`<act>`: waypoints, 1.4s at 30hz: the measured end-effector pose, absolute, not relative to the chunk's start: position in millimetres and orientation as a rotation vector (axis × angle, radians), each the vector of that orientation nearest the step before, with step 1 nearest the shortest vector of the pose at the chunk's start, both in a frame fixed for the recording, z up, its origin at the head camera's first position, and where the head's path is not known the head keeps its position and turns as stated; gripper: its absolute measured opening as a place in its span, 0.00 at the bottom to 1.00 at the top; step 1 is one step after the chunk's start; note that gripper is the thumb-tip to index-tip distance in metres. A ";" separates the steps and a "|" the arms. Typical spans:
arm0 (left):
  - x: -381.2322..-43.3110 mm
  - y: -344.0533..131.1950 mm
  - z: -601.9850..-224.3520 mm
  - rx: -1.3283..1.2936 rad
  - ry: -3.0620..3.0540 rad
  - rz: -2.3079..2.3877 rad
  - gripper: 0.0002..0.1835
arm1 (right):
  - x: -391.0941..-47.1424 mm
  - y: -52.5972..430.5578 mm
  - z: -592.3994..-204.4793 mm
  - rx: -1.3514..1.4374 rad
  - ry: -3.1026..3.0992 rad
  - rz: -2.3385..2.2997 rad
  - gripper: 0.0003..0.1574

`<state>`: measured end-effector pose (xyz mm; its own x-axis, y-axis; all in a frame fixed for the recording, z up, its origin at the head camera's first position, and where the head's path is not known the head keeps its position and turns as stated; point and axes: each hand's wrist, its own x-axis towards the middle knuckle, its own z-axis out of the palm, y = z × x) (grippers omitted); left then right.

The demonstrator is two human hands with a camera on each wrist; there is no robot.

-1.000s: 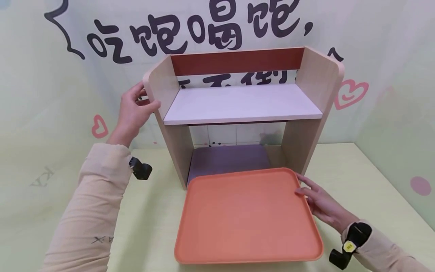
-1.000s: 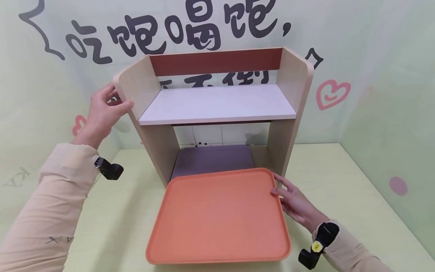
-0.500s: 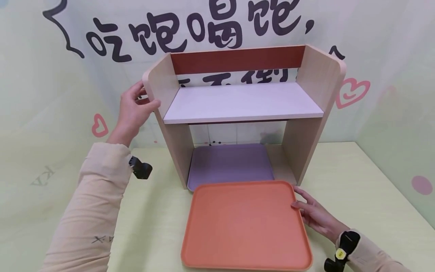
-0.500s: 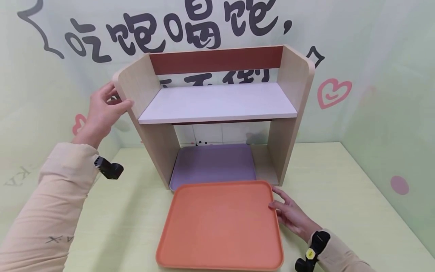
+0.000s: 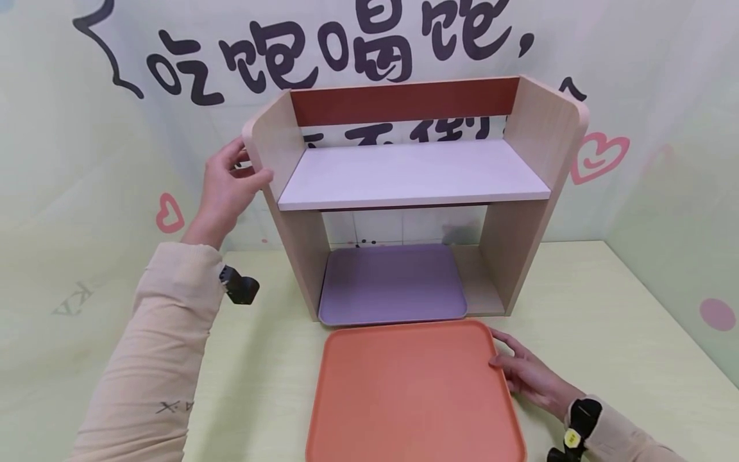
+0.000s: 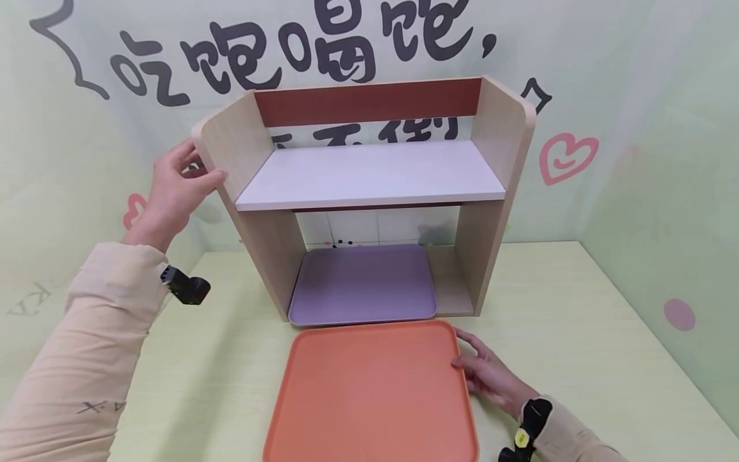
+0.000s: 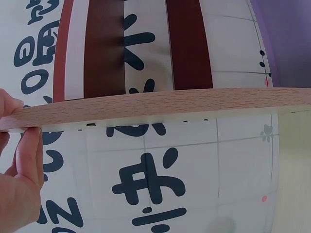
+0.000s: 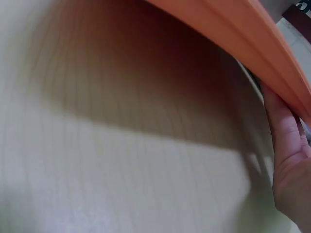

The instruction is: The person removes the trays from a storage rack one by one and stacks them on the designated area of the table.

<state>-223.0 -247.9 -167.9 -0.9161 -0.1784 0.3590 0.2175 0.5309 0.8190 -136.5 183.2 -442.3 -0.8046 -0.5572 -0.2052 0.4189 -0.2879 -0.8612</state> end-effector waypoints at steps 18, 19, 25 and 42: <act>-223.0 -247.9 -165.6 -0.026 -2.373 -1.357 0.31 | -147.2 172.3 -434.2 0.099 1.792 -1.877 0.44; -223.1 -247.9 -165.9 -0.029 -2.373 -1.360 0.31 | -147.7 171.2 -433.3 0.101 1.830 -1.858 0.44; -223.8 -248.3 -166.4 -0.034 -2.374 -1.361 0.31 | -149.4 167.4 -430.5 0.087 2.022 -1.767 0.38; -224.3 -247.8 -167.8 -0.017 -2.374 -1.369 0.31 | -156.0 166.3 -431.6 -0.019 2.285 -1.663 0.27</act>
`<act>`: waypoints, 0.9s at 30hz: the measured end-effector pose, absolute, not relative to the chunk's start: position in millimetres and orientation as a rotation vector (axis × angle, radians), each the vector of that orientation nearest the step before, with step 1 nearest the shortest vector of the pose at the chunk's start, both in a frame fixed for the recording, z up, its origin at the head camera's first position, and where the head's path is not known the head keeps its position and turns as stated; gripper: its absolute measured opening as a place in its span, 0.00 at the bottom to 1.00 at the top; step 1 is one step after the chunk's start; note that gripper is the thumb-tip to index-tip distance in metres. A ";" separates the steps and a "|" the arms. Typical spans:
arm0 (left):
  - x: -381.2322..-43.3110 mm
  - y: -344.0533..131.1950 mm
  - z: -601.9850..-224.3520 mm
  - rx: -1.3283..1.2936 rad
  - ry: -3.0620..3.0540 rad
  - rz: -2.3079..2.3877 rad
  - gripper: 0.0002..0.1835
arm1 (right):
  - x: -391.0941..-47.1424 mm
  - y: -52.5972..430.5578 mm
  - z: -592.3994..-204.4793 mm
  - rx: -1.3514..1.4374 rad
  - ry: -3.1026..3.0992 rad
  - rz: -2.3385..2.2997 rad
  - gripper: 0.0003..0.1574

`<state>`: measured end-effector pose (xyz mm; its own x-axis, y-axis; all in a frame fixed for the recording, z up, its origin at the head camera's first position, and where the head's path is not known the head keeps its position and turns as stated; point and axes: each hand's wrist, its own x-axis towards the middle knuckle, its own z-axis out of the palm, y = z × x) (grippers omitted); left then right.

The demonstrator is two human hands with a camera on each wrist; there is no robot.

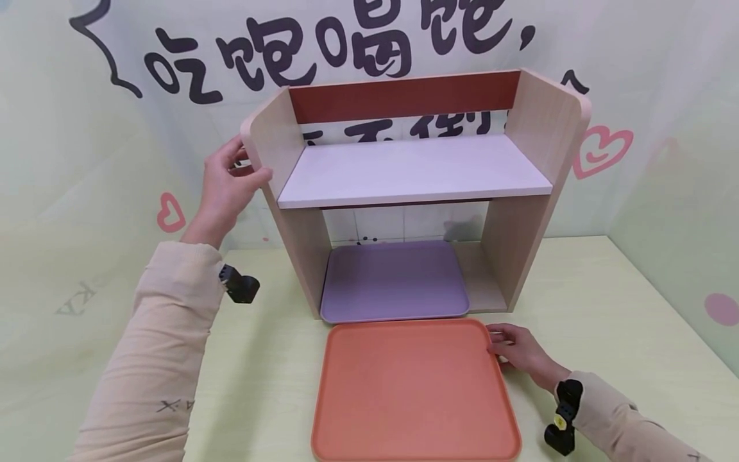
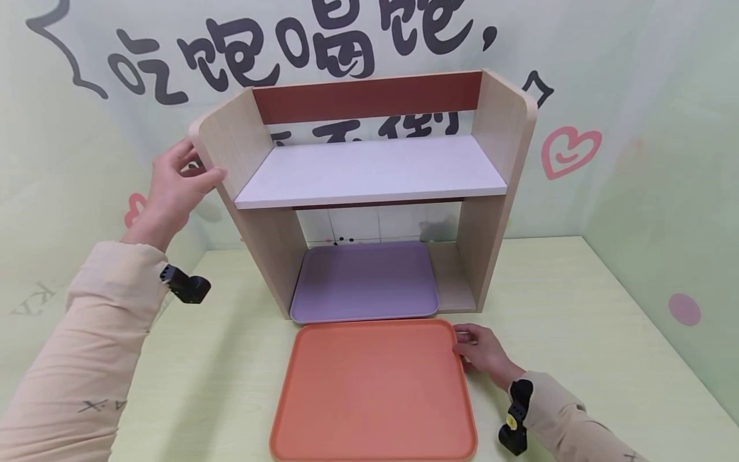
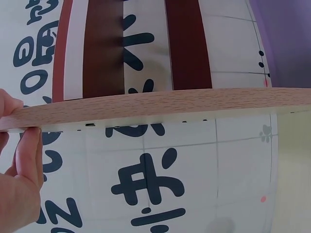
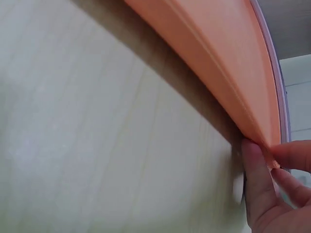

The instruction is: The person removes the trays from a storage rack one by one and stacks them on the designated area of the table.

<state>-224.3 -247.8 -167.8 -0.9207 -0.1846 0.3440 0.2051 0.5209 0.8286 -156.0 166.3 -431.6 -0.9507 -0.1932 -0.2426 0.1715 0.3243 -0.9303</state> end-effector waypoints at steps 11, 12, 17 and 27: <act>-223.8 -247.9 -168.2 -0.032 -2.371 -1.368 0.30 | -159.1 166.4 -433.4 -0.051 2.266 -1.689 0.26; -223.7 -247.9 -168.3 -0.031 -2.371 -1.367 0.30 | -159.5 166.7 -433.5 -0.052 2.265 -1.686 0.26; -222.9 -248.2 -169.5 -0.020 -2.372 -1.376 0.30 | -161.5 168.9 -430.8 -0.077 2.275 -1.676 0.25; -224.1 -247.6 -169.6 -0.011 -2.374 -1.400 0.31 | -188.5 163.1 -411.3 -0.154 2.450 -1.581 0.22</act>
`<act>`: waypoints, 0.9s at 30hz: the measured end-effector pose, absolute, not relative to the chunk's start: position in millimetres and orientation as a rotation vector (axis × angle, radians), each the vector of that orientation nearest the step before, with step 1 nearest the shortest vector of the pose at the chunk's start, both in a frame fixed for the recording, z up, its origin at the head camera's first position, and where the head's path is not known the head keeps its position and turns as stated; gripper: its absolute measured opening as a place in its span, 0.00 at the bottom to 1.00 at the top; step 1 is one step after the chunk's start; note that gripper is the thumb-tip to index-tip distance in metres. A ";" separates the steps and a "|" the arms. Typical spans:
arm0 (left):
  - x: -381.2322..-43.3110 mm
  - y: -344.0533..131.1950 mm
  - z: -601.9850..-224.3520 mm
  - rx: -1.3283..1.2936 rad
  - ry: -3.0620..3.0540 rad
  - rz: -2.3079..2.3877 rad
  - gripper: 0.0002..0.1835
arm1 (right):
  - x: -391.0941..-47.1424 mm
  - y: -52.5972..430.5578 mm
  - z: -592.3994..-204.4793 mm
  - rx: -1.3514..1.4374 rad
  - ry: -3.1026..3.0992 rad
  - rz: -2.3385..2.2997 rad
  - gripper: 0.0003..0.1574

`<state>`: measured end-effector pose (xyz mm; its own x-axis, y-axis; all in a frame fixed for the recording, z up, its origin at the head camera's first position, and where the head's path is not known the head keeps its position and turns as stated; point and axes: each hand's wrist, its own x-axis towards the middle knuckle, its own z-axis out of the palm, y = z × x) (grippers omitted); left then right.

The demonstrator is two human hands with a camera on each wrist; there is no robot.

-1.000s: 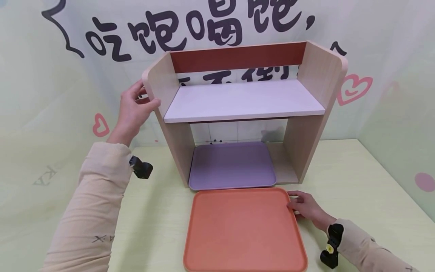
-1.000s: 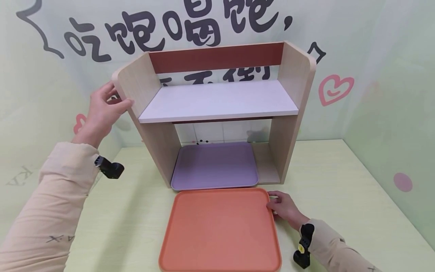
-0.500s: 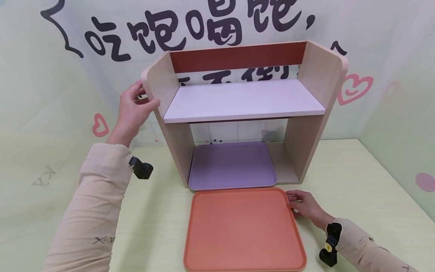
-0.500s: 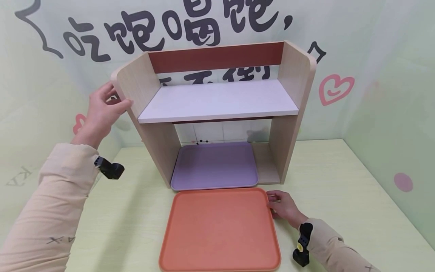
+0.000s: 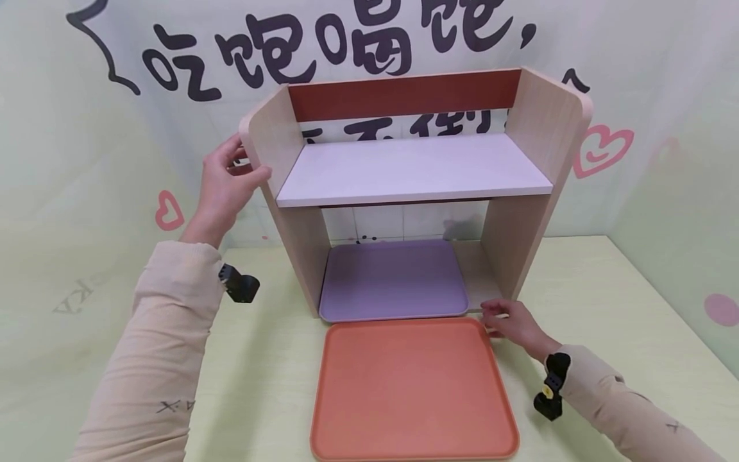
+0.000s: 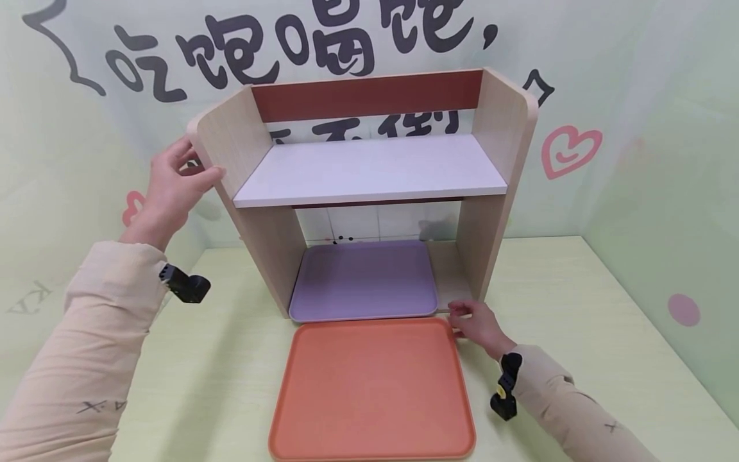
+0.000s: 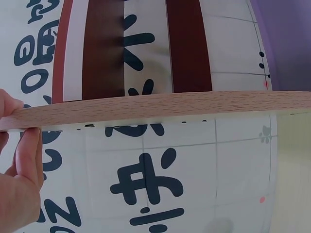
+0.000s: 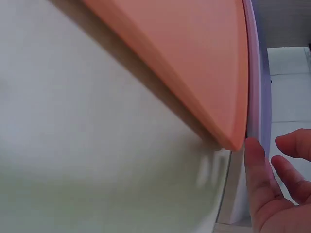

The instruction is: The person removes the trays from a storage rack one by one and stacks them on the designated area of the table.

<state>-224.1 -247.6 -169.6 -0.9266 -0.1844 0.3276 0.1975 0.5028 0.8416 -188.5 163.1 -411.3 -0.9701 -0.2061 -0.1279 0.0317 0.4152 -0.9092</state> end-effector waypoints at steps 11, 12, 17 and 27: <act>-224.2 -248.9 -170.0 -0.011 -2.377 -1.384 0.30 | -223.7 145.2 -417.4 -0.174 2.535 -1.590 0.22; -224.2 -248.8 -169.9 -0.012 -2.376 -1.386 0.30 | -225.2 144.2 -418.6 -0.169 2.536 -1.598 0.22; -224.8 -248.0 -169.6 -0.017 -2.374 -1.382 0.30 | -229.1 139.8 -422.8 -0.115 2.509 -1.653 0.22; -224.5 -249.0 -169.7 -0.014 -2.367 -1.375 0.30 | -233.1 136.4 -426.5 -0.049 2.483 -1.658 0.22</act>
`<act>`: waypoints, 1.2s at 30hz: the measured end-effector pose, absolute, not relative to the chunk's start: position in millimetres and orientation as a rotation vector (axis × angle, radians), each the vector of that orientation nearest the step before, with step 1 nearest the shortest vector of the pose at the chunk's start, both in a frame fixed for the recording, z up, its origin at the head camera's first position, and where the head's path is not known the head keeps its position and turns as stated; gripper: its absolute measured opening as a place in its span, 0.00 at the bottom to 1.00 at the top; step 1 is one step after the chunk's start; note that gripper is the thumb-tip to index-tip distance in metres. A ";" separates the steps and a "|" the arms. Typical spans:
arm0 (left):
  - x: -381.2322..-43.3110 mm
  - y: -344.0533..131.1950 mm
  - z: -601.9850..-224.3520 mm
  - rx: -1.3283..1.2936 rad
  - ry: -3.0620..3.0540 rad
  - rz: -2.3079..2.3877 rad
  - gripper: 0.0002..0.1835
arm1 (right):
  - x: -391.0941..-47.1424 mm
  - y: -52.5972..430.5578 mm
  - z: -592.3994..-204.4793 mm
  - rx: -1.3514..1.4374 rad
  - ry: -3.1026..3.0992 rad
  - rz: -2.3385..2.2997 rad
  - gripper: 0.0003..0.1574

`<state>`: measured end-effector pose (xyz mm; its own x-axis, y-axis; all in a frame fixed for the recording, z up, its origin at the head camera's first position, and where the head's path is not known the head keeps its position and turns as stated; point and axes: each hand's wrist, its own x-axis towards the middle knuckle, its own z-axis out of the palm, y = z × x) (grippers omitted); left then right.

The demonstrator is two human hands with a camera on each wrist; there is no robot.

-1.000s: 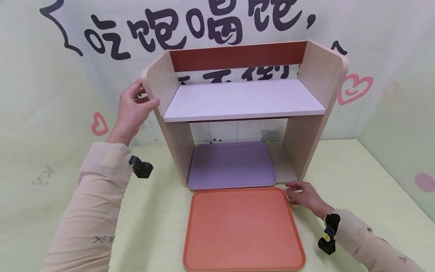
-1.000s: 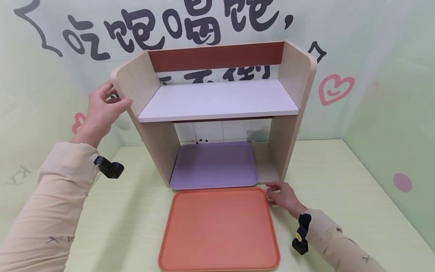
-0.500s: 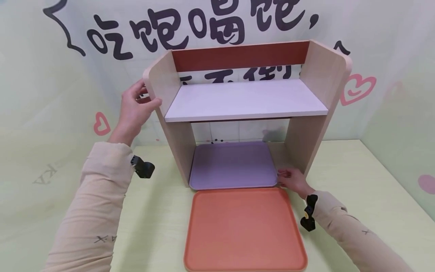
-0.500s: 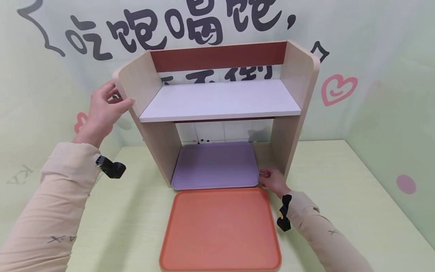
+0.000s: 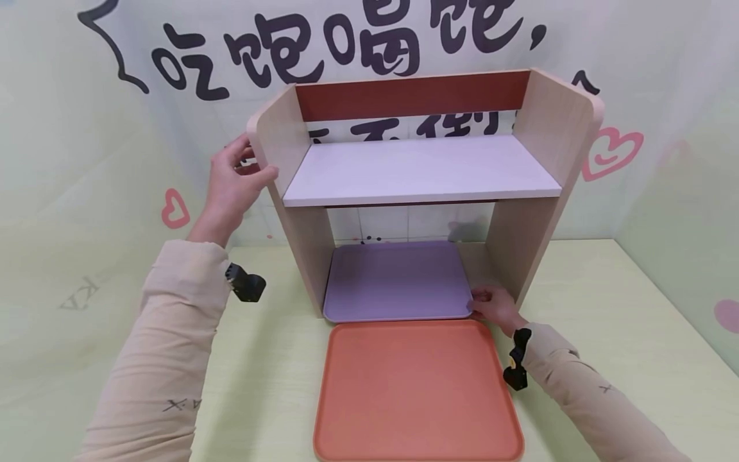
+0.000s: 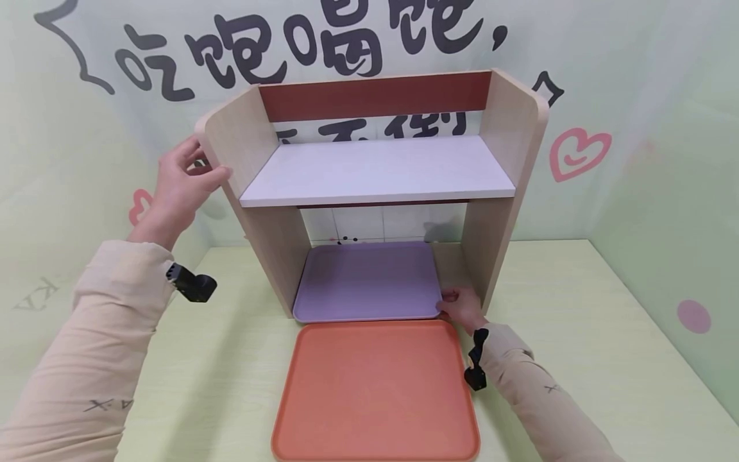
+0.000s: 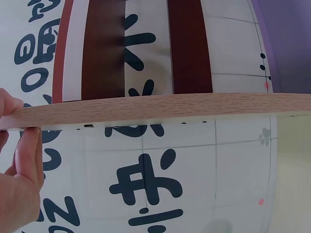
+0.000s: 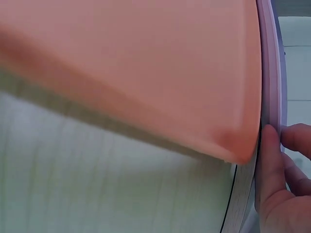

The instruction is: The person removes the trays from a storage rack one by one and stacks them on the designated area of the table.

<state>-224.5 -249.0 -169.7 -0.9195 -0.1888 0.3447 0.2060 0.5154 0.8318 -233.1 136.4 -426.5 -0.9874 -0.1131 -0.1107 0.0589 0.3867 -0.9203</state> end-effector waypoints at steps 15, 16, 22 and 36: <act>-225.5 -248.1 -169.1 -0.020 -2.364 -1.386 0.29 | -219.4 138.5 -426.0 -0.110 2.526 -1.682 0.19; -225.7 -248.1 -169.1 -0.022 -2.363 -1.385 0.29 | -217.4 138.7 -425.8 -0.114 2.512 -1.689 0.19; -225.8 -248.7 -170.1 -0.029 -2.360 -1.382 0.30 | -203.6 139.5 -424.9 -0.047 2.448 -1.684 0.23; -224.7 -247.9 -170.8 -0.030 -2.367 -1.369 0.29 | -172.3 138.5 -426.6 0.093 2.284 -1.806 0.24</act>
<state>-224.7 -247.9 -170.8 -0.9180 -0.1799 0.3533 0.2164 0.5192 0.8268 -172.3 138.5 -426.6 -0.9720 -0.0911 -0.2167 0.1898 0.2396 -0.9521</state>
